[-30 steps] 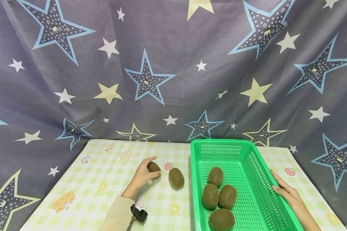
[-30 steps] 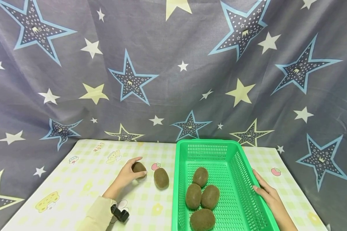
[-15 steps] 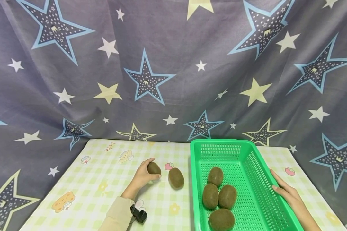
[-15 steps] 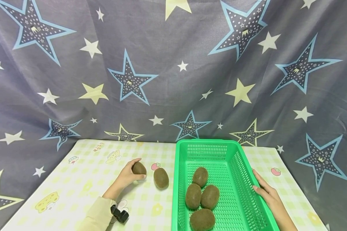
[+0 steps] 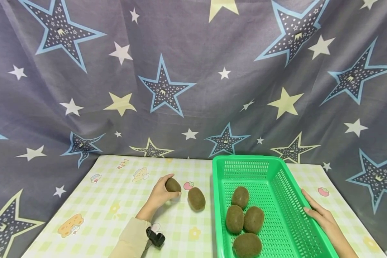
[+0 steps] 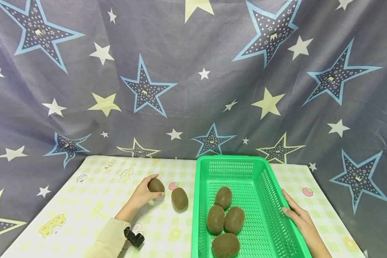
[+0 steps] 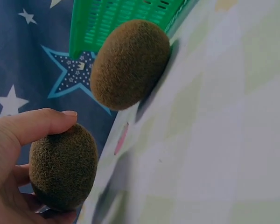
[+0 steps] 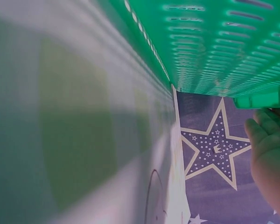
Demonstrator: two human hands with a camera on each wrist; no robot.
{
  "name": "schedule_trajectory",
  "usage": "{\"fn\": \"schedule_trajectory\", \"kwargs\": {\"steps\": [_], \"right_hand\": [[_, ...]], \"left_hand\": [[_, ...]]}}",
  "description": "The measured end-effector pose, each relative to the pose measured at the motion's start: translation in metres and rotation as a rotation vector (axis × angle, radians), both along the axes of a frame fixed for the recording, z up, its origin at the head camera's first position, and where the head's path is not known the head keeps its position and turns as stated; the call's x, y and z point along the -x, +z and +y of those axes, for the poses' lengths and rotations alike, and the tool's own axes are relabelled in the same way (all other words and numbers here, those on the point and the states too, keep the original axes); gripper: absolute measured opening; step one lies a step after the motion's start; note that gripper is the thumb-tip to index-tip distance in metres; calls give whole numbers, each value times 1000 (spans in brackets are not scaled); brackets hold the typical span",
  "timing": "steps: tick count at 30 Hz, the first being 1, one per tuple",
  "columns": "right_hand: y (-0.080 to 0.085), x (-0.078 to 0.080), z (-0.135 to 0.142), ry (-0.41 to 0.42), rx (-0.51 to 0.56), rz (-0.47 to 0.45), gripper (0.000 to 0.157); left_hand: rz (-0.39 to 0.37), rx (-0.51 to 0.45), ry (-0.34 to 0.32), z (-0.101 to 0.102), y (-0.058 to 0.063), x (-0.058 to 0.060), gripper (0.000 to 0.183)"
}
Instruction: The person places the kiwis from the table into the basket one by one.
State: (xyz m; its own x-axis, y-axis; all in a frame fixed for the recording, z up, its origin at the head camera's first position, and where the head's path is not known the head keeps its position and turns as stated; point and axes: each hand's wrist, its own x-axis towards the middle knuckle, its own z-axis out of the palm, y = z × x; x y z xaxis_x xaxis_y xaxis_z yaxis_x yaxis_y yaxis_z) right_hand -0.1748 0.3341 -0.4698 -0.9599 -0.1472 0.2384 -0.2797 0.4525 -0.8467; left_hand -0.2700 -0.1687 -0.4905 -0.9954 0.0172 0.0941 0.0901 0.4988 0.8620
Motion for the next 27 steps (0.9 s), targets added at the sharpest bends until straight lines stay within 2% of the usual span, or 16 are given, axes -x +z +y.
{"fn": "schedule_trajectory", "kwargs": {"steps": [5, 8, 11, 15, 22, 27], "right_hand": [[0, 0, 0, 20, 40, -6, 52], [0, 0, 0, 42, 118, -35, 52], [0, 0, 0, 44, 116, -35, 52], [0, 0, -1, 36, 50, 8, 51], [0, -1, -2, 76, 148, 14, 51], [-1, 0, 0, 57, 104, 18, 51]], "left_hand": [[34, 16, -24, 4, 6, 0, 78], [53, 9, -54, 7, 10, -1, 78], [63, 0, -87, 12, 15, -4, 78], [64, -6, -107, 19, 23, -6, 78], [120, -25, -144, 35, 41, -12, 77], [160, -30, -204, 46, 52, -16, 76]]}}
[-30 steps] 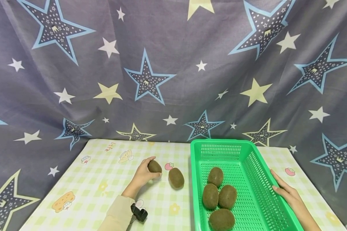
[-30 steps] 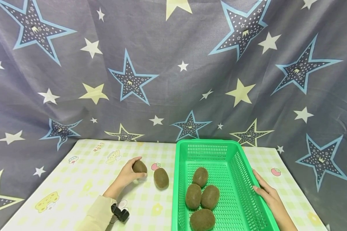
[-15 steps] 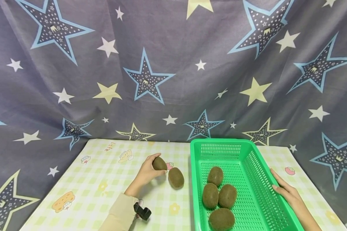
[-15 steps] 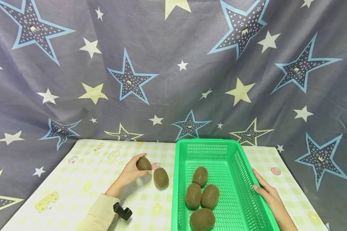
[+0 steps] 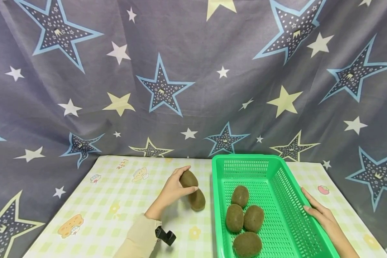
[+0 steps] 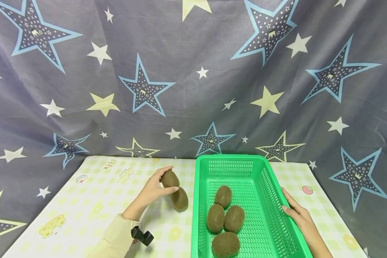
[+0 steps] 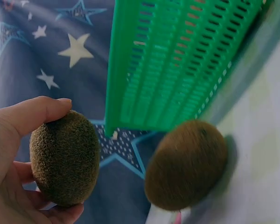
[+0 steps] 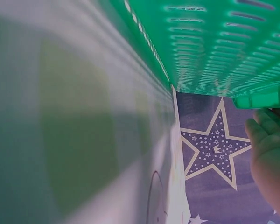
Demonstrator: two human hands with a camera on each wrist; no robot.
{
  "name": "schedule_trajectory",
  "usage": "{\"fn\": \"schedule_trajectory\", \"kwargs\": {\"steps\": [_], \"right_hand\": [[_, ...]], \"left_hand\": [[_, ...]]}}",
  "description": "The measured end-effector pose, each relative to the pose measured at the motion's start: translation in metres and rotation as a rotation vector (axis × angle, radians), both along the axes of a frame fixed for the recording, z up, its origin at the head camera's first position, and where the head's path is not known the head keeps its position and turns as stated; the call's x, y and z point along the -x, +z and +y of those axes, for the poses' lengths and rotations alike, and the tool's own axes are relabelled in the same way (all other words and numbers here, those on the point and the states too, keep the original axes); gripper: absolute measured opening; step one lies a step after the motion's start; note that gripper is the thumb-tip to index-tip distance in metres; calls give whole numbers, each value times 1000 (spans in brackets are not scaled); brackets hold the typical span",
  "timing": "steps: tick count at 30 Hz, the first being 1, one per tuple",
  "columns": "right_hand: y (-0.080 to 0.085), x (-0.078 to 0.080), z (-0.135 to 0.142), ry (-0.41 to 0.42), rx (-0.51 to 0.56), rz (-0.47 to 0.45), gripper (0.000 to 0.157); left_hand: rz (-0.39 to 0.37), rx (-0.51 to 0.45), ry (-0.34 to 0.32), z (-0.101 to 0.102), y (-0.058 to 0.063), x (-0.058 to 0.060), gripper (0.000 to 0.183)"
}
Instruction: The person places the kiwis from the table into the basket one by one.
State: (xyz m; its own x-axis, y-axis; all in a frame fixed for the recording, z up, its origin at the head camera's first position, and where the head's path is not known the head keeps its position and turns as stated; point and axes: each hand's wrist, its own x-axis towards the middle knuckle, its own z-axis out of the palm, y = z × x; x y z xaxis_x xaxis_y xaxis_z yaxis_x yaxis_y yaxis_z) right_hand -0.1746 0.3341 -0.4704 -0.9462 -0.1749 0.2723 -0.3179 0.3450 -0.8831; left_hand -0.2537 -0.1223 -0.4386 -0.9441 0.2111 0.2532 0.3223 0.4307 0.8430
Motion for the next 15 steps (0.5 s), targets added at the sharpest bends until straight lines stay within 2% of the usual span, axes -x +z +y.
{"fn": "schedule_trajectory", "kwargs": {"steps": [4, 15], "right_hand": [[0, 0, 1, -21, -59, 23, 51], [0, -1, -2, -10, -32, 32, 50]], "left_hand": [[45, -4, -38, 10, 7, -1, 75], [139, 44, -142, 41, 29, -12, 75]]}}
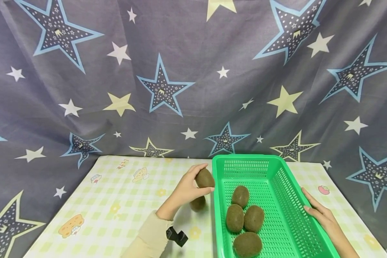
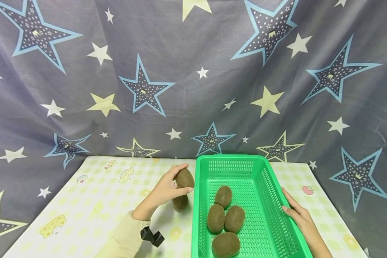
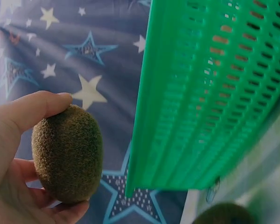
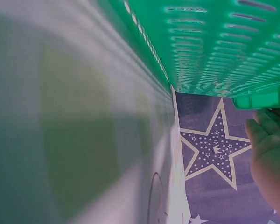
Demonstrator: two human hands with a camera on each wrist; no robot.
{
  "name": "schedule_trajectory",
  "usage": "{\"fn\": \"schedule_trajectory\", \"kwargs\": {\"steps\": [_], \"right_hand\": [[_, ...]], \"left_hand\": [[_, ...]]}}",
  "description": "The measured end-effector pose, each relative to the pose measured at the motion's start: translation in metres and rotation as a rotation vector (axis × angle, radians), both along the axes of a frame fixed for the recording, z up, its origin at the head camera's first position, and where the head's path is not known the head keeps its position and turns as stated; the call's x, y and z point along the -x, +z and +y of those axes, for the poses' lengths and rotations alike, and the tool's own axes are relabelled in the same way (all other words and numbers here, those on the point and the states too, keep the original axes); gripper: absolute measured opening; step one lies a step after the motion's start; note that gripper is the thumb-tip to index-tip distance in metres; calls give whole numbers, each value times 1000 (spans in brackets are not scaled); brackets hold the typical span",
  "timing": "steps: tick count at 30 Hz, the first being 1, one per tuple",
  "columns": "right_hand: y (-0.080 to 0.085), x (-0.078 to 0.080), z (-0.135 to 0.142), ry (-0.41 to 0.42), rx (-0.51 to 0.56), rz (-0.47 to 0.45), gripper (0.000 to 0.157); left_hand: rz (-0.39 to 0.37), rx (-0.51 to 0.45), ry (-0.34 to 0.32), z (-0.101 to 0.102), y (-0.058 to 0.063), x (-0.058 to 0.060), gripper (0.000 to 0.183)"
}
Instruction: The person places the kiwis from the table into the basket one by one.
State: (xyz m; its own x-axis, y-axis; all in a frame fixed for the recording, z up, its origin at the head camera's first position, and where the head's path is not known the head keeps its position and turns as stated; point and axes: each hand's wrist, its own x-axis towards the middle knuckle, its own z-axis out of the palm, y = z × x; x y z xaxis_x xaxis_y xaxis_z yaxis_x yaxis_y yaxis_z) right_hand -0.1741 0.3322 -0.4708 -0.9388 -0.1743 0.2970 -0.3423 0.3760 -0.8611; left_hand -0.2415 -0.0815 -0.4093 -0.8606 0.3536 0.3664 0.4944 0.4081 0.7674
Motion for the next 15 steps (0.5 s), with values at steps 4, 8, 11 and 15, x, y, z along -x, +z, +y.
{"fn": "schedule_trajectory", "kwargs": {"steps": [4, 8, 11, 15], "right_hand": [[0, 0, 0, 5, 19, 3, 50], [0, 0, 0, 8, 38, -14, 50], [0, 0, 1, 23, 80, -35, 51], [1, -1, 0, 29, 90, -40, 51]], "left_hand": [[0, 32, -30, 11, 3, -6, 75], [-31, 38, -70, 20, 4, -12, 74], [-37, 32, -105, 27, 3, -14, 75], [-21, 53, -129, 34, 3, -17, 75]]}}
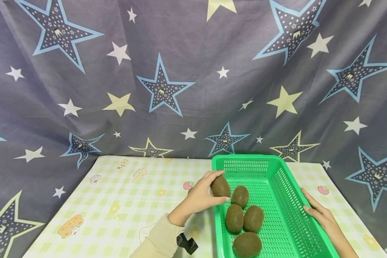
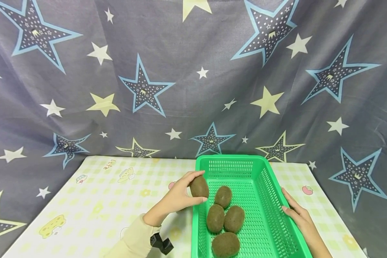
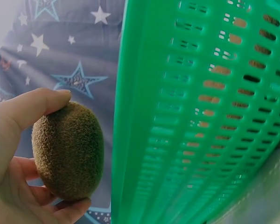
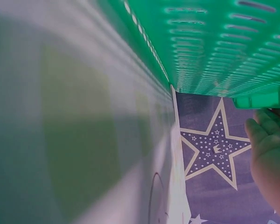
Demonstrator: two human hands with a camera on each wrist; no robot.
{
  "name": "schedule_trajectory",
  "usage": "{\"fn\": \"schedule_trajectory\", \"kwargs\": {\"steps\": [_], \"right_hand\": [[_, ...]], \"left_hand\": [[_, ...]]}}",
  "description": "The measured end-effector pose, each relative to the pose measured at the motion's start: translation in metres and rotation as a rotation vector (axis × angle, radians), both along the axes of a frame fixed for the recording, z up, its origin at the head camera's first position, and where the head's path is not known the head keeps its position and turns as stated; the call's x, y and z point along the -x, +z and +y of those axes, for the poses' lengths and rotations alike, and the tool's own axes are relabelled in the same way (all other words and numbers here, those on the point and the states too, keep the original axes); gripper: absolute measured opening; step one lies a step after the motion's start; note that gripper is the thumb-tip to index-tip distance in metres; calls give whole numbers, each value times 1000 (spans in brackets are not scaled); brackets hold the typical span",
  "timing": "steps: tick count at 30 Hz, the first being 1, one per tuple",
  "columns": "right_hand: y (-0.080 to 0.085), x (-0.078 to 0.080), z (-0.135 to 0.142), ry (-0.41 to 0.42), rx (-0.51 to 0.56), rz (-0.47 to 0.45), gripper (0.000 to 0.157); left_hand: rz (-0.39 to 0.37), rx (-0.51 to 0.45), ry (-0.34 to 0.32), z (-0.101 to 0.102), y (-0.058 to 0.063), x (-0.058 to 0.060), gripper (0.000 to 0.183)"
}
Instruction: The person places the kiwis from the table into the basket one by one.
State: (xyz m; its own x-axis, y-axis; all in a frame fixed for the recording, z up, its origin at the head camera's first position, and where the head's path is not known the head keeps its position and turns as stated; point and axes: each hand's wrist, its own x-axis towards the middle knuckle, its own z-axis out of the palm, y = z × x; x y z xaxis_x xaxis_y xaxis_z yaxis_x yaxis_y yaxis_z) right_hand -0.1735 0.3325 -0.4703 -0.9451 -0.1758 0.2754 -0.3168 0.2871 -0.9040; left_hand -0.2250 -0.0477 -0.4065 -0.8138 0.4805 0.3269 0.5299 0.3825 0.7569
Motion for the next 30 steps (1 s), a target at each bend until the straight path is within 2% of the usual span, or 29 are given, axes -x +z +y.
{"fn": "schedule_trajectory", "kwargs": {"steps": [5, 15, 27, 30], "right_hand": [[1, 0, 0, -46, -110, 36, 50], [1, 0, 2, -59, -141, 29, 51], [1, 0, 1, -57, -138, 32, 51], [1, 1, 1, -55, -130, -6, 51]], "left_hand": [[-9, 12, -37, 9, 2, -4, 75], [-26, 57, -88, 22, -5, -7, 75], [-3, 69, -118, 30, -12, -5, 73], [-8, 76, -121, 31, -12, -6, 72]]}}
